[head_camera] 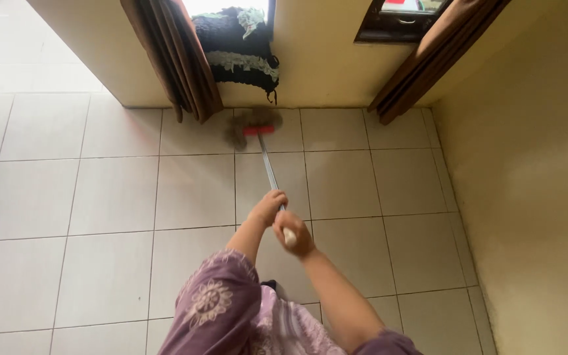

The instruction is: The recorder is mopping a tiled floor in an entryway.

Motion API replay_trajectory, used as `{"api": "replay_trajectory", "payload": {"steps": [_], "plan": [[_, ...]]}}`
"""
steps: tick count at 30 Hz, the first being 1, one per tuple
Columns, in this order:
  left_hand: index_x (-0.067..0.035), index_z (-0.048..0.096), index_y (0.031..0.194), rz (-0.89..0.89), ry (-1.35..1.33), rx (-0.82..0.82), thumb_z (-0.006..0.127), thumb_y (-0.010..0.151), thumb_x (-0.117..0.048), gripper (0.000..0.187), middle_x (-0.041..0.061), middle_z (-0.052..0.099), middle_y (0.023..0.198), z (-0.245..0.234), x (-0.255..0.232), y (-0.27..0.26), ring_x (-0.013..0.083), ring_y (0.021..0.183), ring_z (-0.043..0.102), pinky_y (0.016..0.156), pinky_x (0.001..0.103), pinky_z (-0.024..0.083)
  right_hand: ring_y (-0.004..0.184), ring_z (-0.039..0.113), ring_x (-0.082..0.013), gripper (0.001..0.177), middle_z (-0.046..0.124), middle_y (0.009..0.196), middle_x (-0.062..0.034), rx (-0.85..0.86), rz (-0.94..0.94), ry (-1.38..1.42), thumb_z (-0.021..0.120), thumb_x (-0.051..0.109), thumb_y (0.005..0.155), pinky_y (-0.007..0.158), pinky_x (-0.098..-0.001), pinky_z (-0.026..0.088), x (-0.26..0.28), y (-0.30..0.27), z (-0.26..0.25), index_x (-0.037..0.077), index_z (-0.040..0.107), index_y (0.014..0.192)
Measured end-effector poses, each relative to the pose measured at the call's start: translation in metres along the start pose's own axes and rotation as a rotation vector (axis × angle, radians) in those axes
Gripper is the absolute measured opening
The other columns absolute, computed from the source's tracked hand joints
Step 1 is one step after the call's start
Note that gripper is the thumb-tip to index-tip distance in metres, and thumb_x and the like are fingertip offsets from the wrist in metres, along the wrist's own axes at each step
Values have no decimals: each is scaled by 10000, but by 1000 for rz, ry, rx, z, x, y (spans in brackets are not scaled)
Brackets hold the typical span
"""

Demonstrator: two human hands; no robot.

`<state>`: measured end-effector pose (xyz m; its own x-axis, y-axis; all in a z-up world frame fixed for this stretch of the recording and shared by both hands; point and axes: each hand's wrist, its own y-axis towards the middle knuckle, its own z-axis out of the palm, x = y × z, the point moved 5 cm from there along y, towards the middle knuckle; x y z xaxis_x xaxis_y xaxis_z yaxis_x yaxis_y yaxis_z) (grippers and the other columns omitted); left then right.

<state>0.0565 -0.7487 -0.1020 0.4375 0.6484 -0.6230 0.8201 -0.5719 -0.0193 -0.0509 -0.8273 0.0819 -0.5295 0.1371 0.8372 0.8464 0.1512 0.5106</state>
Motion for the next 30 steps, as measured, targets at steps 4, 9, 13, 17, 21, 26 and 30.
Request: {"api": "replay_trajectory", "payload": {"steps": [4, 9, 13, 17, 21, 26, 30], "plan": [[-5, 709, 945, -621, -1194, -39, 617, 882, -142, 176, 55, 637, 1266, 15, 10, 31, 214, 1117, 585, 972, 300, 485, 771, 580, -194, 162, 650, 910, -42, 25, 113, -165, 701, -6, 856, 741, -312, 517, -61, 9, -25, 72, 561, 828], [-262, 653, 1020, 203, -124, -91, 781, 790, -90, 314, 93, 566, 1350, 53, -11, 40, 363, 1304, 569, 1209, 428, 398, 684, 661, -332, 223, 663, 738, -110, 25, 175, -196, 706, 83, 919, 693, -475, 551, -3, -4, -58, 99, 544, 766], [-174, 671, 808, 282, -183, -54, 865, 764, -215, 203, 71, 696, 1013, 49, -107, 19, 306, 1091, 687, 1050, 410, 520, 628, 670, -289, 228, 637, 659, -66, 2, 257, -203, 711, 75, 902, 665, -396, 581, 86, -34, -109, 114, 575, 723], [-173, 741, 711, 175, -60, 287, 791, 833, -367, 235, -32, 711, 741, 59, -236, -36, 141, 687, 663, 702, 299, 563, 453, 503, -131, 152, 640, 618, 0, 41, 262, -310, 658, 55, 754, 594, -330, 555, 181, -77, -157, 143, 565, 671], [-222, 589, 569, 370, -146, 206, 685, 823, -240, 272, -89, 590, 541, 99, -313, -79, 120, 528, 597, 689, 285, 536, 501, 622, -79, 250, 616, 545, 58, -177, 24, -133, 753, 60, 665, 714, -356, 677, 187, -164, -190, 186, 547, 601], [-243, 646, 602, 633, -199, 20, 769, 624, -257, 126, -94, 627, 582, 113, -309, -67, 143, 535, 593, 600, 288, 494, 563, 601, -125, 263, 594, 599, 40, -135, -234, -119, 696, 88, 780, 603, -275, 562, 190, -156, -200, 160, 496, 624], [-247, 706, 632, 651, -272, -27, 754, 538, -194, 118, -50, 656, 623, 97, -269, -10, 210, 542, 593, 535, 315, 467, 469, 486, -140, 264, 519, 576, 39, -184, -323, -108, 644, 29, 726, 466, -271, 466, 151, -106, -199, 160, 439, 623]]}}
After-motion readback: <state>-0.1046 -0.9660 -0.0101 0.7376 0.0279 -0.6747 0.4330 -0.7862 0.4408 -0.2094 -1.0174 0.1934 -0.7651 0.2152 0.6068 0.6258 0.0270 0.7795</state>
